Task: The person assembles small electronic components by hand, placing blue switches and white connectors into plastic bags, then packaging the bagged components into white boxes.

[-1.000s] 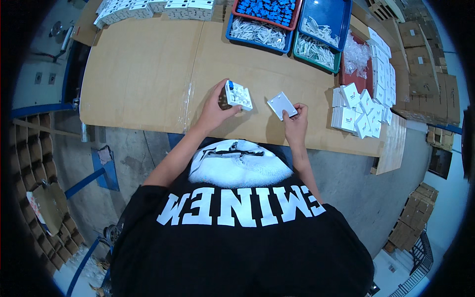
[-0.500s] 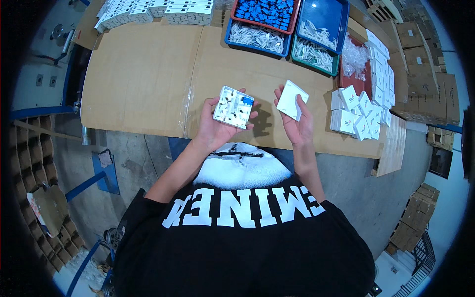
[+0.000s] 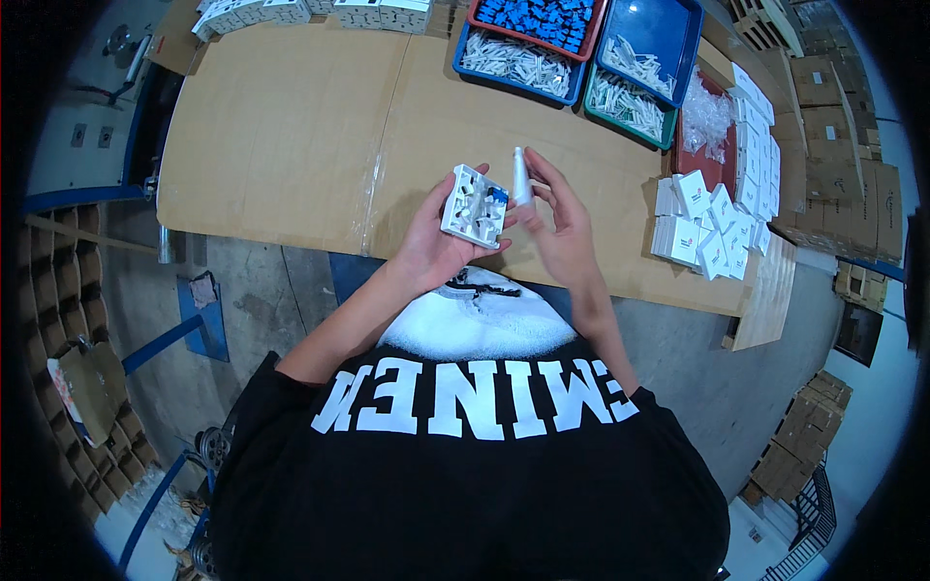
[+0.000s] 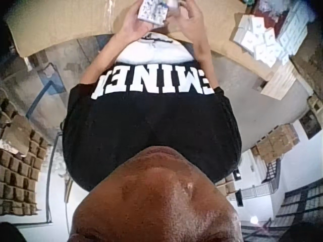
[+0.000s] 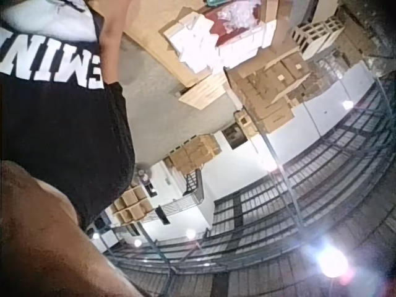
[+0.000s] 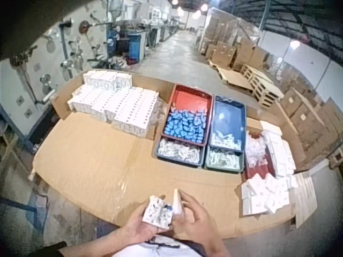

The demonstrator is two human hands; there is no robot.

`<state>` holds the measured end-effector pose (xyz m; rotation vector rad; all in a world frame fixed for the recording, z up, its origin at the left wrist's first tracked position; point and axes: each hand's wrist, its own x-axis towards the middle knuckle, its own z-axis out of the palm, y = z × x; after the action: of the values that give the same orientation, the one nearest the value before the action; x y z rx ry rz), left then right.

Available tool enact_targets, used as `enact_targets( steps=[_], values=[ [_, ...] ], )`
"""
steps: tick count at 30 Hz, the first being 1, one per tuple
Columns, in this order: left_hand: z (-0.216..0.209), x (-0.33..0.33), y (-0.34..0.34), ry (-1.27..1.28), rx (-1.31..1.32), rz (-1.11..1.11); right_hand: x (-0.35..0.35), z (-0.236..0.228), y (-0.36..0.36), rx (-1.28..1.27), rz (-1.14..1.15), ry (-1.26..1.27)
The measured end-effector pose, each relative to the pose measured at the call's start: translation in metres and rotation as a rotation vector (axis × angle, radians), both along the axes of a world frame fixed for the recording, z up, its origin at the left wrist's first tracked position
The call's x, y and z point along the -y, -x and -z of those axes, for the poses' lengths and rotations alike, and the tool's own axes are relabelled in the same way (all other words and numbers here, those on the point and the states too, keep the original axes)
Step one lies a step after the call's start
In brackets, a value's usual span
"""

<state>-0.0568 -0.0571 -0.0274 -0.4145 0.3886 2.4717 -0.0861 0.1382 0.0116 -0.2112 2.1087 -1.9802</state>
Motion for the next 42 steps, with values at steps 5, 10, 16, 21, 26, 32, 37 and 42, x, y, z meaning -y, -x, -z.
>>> enact_targets(
  steps=[5,10,16,21,26,32,37,42],
  values=[
    [-0.010,-0.001,0.001,0.137,0.069,-0.049,0.018,0.006,-0.004,-0.608,-0.114,-0.389],
    [-0.013,-0.007,0.001,0.269,0.090,-0.096,0.022,0.017,-0.001,-0.700,-0.109,-0.402],
    [-0.004,-0.007,0.001,0.309,0.025,-0.100,0.025,0.021,0.001,-0.724,-0.168,-0.396],
    [-0.001,-0.009,0.003,0.320,-0.049,-0.067,0.026,0.024,0.000,-0.711,-0.150,-0.381],
    [-0.002,-0.010,0.003,0.329,-0.070,-0.054,0.027,0.025,0.001,-0.709,-0.154,-0.394],
    [-0.004,-0.012,0.002,0.337,-0.087,-0.051,0.026,0.027,0.000,-0.719,-0.156,-0.408],
    [-0.006,-0.013,0.000,0.376,-0.096,-0.061,0.025,0.028,-0.002,-0.727,-0.166,-0.405],
    [-0.011,-0.013,0.000,0.442,-0.146,-0.092,0.025,0.028,-0.002,-0.734,-0.183,-0.393]
  ],
)
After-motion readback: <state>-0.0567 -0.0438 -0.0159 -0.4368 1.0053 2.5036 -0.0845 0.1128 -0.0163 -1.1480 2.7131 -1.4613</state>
